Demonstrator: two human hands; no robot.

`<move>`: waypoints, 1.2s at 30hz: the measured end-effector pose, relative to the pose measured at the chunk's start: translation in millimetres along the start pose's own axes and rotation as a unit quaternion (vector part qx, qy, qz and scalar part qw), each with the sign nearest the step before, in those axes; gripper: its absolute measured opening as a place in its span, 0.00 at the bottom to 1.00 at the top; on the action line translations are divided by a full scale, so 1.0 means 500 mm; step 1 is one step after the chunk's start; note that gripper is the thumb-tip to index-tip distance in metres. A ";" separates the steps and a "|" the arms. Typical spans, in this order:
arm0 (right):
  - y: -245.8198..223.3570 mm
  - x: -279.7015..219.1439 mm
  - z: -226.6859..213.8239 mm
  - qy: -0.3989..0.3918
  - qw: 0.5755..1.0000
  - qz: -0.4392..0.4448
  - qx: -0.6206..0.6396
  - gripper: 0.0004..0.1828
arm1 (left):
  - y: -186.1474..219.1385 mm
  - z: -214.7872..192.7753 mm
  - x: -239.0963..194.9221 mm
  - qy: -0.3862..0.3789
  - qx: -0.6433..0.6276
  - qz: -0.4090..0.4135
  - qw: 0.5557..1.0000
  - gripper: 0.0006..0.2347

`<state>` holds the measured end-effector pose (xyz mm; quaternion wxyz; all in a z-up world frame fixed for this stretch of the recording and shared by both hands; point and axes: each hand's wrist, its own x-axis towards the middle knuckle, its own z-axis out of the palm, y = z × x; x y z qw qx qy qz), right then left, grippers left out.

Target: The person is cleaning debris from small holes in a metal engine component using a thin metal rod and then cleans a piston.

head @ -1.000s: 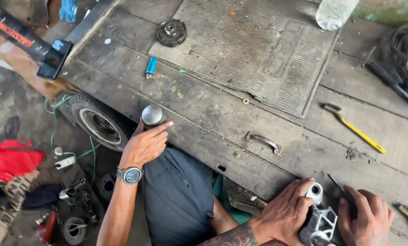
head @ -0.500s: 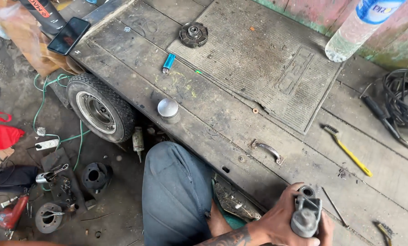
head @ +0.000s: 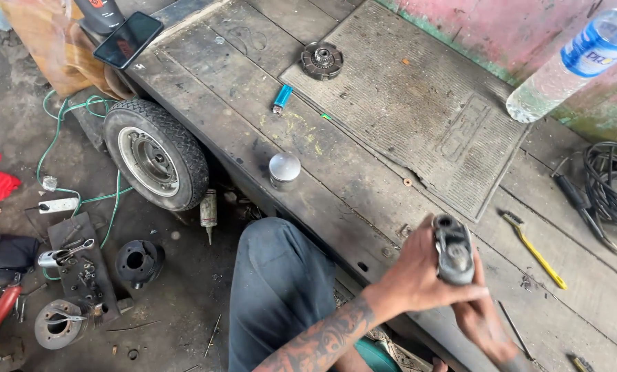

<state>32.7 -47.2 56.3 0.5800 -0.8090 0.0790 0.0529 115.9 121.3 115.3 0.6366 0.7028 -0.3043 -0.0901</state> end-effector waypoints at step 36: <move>-0.434 -0.066 -0.124 -0.097 0.858 -0.150 -0.482 0.34 | 0.145 -0.256 -0.222 -0.084 -0.470 0.016 0.878 0.27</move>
